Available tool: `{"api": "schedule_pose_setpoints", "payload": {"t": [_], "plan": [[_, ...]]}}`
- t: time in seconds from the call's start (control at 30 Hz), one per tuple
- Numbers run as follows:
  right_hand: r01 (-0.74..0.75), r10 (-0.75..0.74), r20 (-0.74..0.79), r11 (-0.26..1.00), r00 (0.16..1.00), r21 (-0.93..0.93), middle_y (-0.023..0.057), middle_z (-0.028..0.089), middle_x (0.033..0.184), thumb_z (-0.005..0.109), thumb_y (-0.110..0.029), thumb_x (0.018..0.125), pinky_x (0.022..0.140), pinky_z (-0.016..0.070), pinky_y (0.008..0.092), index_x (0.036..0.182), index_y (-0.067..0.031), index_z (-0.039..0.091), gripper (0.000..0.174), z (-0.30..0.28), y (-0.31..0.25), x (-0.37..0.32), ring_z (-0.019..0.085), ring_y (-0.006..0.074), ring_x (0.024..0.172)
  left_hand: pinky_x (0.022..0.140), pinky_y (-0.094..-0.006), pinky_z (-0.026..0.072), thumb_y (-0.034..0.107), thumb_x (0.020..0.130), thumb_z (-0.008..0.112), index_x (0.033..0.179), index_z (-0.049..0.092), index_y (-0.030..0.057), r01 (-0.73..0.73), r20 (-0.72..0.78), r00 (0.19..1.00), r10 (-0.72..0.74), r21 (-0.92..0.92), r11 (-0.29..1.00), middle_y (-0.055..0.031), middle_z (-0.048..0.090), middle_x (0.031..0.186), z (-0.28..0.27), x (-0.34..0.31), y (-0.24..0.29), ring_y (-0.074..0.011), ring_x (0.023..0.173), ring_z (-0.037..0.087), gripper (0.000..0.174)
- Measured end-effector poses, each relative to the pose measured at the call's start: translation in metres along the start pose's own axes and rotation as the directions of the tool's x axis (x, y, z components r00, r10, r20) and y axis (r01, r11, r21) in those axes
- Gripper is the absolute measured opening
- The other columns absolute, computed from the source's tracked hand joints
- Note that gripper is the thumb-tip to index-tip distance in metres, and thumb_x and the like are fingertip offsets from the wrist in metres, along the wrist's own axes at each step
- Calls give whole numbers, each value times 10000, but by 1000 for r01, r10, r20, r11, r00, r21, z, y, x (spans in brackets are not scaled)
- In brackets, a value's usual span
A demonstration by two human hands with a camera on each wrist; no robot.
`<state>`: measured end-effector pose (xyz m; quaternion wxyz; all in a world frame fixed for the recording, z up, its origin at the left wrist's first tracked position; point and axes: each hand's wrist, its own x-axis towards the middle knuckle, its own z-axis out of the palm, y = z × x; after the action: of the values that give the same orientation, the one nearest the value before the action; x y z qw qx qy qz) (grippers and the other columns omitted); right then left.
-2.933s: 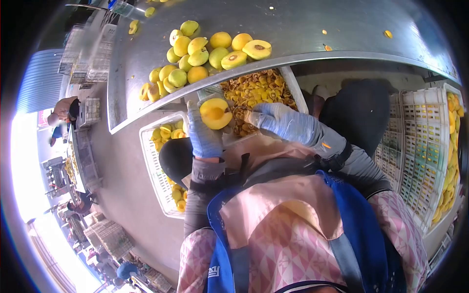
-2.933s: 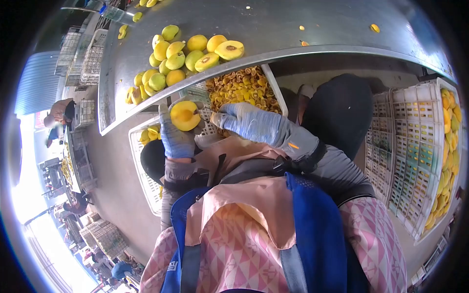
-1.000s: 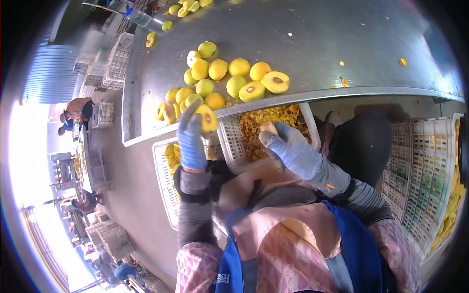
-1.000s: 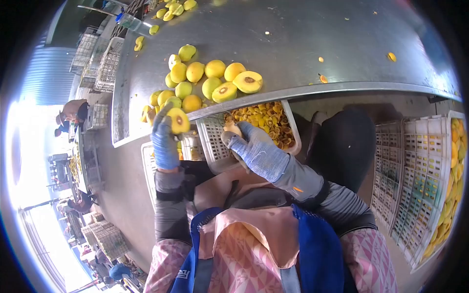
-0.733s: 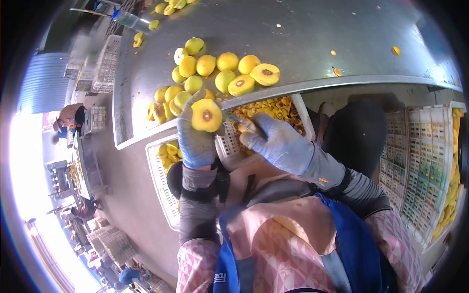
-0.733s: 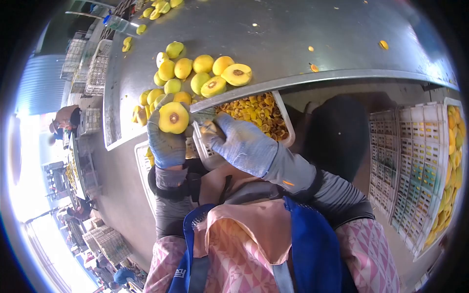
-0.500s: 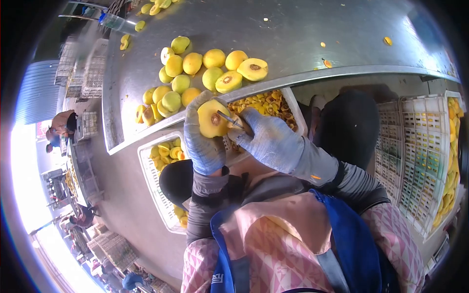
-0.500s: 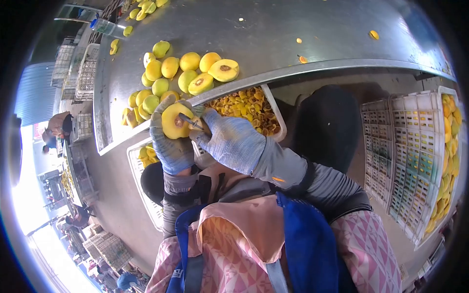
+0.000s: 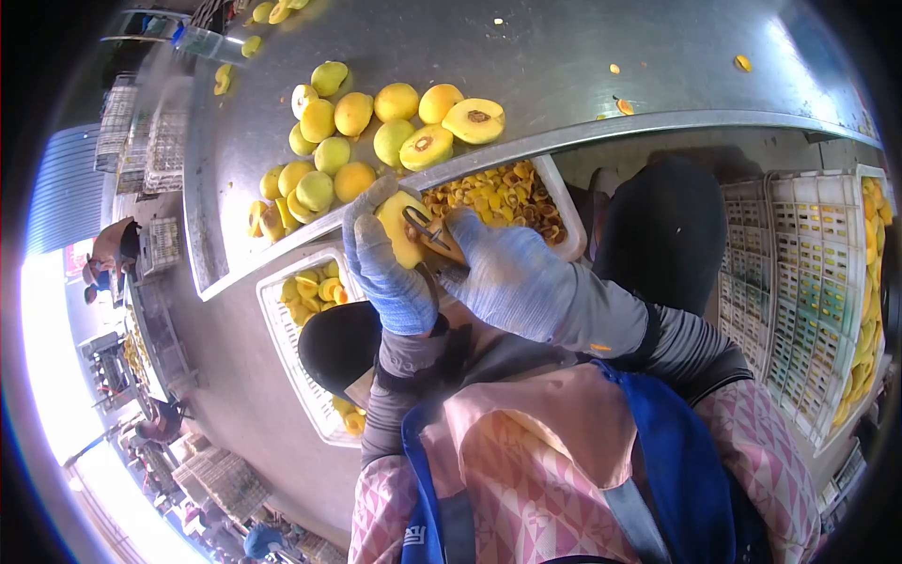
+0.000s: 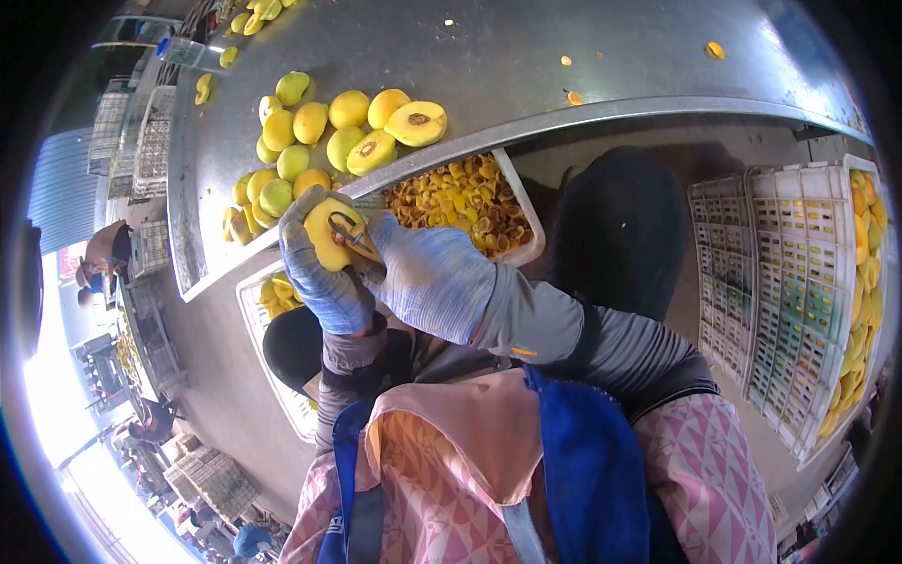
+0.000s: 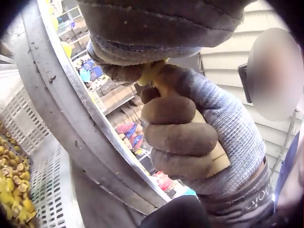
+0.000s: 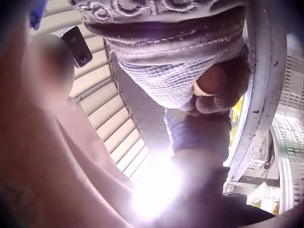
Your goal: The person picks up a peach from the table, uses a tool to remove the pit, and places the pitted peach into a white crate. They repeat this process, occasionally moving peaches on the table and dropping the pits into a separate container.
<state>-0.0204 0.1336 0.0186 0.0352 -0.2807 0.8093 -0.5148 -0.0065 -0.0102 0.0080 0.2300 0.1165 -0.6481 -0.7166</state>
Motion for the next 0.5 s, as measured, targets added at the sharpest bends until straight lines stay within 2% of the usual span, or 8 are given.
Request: {"api": "schedule_pose_setpoints", "payload": {"t": [0.07, 0.1, 0.17, 0.2, 0.27, 0.4, 0.47, 0.5], "plan": [[-94, 90, 31, 984, 995, 150, 174, 650, 760, 659, -257, 879, 577, 543, 426, 1119, -23, 532, 359, 1, -1, 1, 652, 366, 637, 943, -334, 477, 403, 1007, 413, 1268, 505, -9, 25, -14, 1000, -26, -27, 999, -143, 581, 1157, 0, -1, 0, -215, 1045, 574, 496], [-96, 92, 31, 984, 995, 150, 174, 650, 760, 659, -257, 879, 577, 543, 426, 1119, -23, 532, 359, 4, 2, 2, 652, 366, 637, 943, -334, 477, 403, 1007, 413, 1268, 505, -9, 27, -14, 1000, -28, -27, 999, -143, 581, 1157, 0, -1, 2, -215, 1045, 574, 496], [-110, 107, 26, 934, 994, 340, 183, 649, 772, 670, -259, 869, 611, 548, 432, 1119, -16, 525, 378, 11, 10, 2, 656, 378, 674, 958, -338, 477, 332, 999, 461, 1285, 493, -18, 98, 137, 988, -70, -207, 973, -152, 574, 1190, -2, -1, 5, -218, 1066, 573, 453], [-109, 107, 27, 934, 994, 340, 183, 649, 772, 670, -259, 869, 611, 548, 432, 1119, -16, 525, 378, 9, 8, 2, 656, 378, 674, 958, -338, 477, 332, 999, 461, 1285, 493, -18, 97, 135, 988, -70, -206, 974, -152, 574, 1190, -1, -1, 6, -218, 1066, 573, 453], [-103, 110, -27, 976, 994, 191, 181, 645, 767, 668, -254, 869, 605, 545, 430, 1130, -15, 517, 385, 3, 3, 0, 655, 378, 670, 986, -350, 464, 240, 979, 512, 1297, 483, -23, -99, 83, 992, 91, 98, 990, -157, 565, 1216, 4, -3, 4, -223, 1093, 568, 414], [-78, 81, -14, 987, 997, 142, 175, 639, 746, 665, -259, 874, 566, 538, 426, 1141, -19, 509, 391, 4, 6, -2, 650, 370, 629, 995, -357, 460, 165, 952, 543, 1300, 481, -26, -90, 83, 992, 90, -7, 996, -156, 556, 1235, 1, -1, -2, -229, 1111, 563, 402], [-21, 23, -26, 996, 999, 85, 172, 637, 735, 666, -259, 873, 537, 529, 420, 1150, -24, 503, 398, 7, 8, -2, 645, 361, 604, 973, -354, 472, 238, 973, 515, 1287, 492, -25, -139, 41, 990, 136, 115, 984, -149, 562, 1216, 1, 0, -5, -227, 1093, 566, 410], [-22, 24, -25, 996, 999, 85, 172, 637, 735, 666, -259, 873, 537, 529, 420, 1150, -24, 503, 398, 5, 6, -2, 645, 361, 604, 973, -354, 472, 238, 973, 515, 1287, 492, -25, -138, 41, 990, 135, 114, 984, -149, 562, 1216, 3, 0, -5, -227, 1093, 566, 410]]}}
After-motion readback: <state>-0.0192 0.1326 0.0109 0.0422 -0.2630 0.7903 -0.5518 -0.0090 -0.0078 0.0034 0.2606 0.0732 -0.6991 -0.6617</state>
